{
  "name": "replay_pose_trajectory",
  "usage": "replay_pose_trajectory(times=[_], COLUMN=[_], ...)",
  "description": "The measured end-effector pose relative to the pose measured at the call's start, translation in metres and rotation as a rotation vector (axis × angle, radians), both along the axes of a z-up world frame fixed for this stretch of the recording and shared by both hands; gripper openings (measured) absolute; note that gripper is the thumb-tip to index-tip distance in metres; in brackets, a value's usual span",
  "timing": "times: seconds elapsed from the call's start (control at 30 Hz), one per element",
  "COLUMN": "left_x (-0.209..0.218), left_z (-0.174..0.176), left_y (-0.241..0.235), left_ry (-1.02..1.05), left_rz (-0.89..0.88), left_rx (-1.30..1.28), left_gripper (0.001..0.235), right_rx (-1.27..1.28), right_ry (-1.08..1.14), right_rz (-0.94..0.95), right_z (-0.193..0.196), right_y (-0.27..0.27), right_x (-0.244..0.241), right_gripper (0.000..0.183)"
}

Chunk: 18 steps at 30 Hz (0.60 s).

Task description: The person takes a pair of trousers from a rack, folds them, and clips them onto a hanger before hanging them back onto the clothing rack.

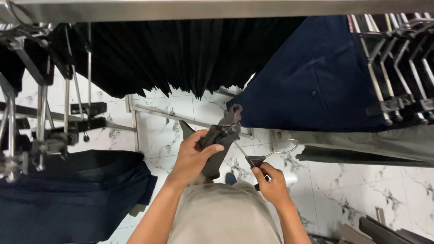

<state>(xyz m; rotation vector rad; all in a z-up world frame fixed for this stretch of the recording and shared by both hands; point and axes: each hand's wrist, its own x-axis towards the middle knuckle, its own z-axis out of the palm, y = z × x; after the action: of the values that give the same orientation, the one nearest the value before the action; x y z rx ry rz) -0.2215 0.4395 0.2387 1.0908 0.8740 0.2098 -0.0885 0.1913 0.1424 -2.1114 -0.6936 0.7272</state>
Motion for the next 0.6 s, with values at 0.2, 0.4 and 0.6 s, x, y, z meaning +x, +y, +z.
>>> replay_pose_trajectory(times=[0.2, 0.4, 0.6], left_x=[0.016, 0.031, 0.041], left_z=[-0.009, -0.025, -0.023], left_y=[-0.063, -0.133, -0.198], left_ry=[0.163, 0.003, -0.116], left_rz=[-0.04, 0.032, 0.123], left_rx=[0.242, 0.491, 0.515], left_gripper=[0.045, 0.031, 0.015], right_rx=[-0.304, -0.299, 0.349], right_ry=[0.073, -0.157, -0.026], right_rz=[0.119, 0.091, 0.081], right_z=[0.066, 0.127, 0.118], right_y=[-0.014, -0.051, -0.07], right_x=[0.026, 0.025, 0.033], right_gripper=[0.044, 0.028, 0.052])
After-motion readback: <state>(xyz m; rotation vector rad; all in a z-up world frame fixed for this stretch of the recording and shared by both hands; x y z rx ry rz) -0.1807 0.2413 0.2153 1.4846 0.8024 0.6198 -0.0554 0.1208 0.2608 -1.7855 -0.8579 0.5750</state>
